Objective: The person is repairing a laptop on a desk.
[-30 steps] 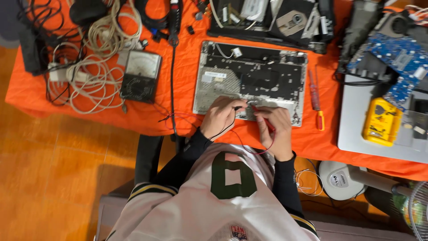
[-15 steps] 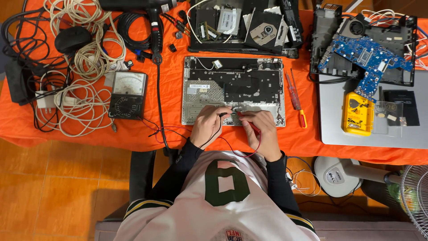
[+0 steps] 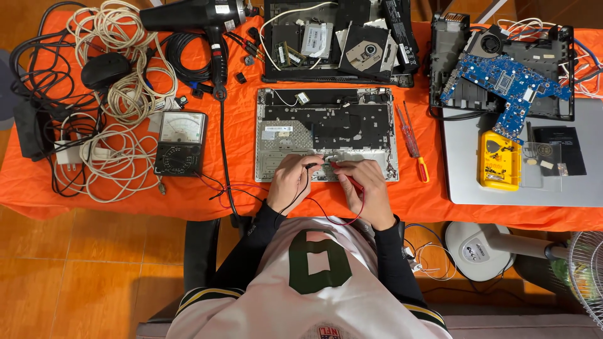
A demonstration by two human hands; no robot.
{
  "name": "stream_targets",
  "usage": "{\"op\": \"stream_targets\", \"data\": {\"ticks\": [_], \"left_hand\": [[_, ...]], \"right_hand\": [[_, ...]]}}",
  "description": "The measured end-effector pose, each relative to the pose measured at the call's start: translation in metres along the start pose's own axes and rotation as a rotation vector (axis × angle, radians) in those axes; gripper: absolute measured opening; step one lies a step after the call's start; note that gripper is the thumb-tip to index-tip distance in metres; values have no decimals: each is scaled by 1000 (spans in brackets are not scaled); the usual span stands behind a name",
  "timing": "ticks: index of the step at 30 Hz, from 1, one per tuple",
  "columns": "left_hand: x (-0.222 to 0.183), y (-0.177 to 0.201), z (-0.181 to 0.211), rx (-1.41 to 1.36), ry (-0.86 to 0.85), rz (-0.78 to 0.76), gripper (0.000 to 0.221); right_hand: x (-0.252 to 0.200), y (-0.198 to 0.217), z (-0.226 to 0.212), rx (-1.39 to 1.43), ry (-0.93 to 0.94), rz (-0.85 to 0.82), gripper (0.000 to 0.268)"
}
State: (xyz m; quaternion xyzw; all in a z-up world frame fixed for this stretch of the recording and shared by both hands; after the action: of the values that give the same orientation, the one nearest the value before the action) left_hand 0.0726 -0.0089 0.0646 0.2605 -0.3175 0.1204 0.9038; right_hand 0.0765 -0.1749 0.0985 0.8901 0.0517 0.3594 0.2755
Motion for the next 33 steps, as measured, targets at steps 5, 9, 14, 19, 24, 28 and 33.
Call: {"op": "stream_targets", "data": {"ticks": [5,9,14,19,24,28,33], "left_hand": [[-2,-2,-3,5,4,-2,26],[0,-1,-1,-3,22,-16,26],[0,-1,-2,-2,5,-6,25],[0,-1,-1,-10,20,-16,28],[-2,-2,-4,8,8,-12,29],[-1,-1,-3,2,14,-1,27],[-1,-1,-4,-5,10,-7,28]], "right_hand": [[0,0,1,-6,4,1,7],[-1,-1,2,-4,6,-1,8],[0,0,1,-2,15,0,9],[-1,-1,2,-2,15,-5,9],[-1,0,2,3,14,-2,9],[0,0,0,4,18,1,9],[1,1,-1,11,13,-1,8]]}}
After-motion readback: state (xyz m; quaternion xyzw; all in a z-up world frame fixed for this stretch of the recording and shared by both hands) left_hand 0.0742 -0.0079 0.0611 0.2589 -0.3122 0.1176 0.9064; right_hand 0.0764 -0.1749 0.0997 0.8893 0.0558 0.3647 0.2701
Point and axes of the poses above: each hand's wrist, its own x-axis towards the middle knuckle, its own y-axis out of the back of the hand, z = x × y, the point moved 9 cm from there along x, towards the middle knuckle, and after that the axes turned 6 degrees about z, right-handed, at the moved point
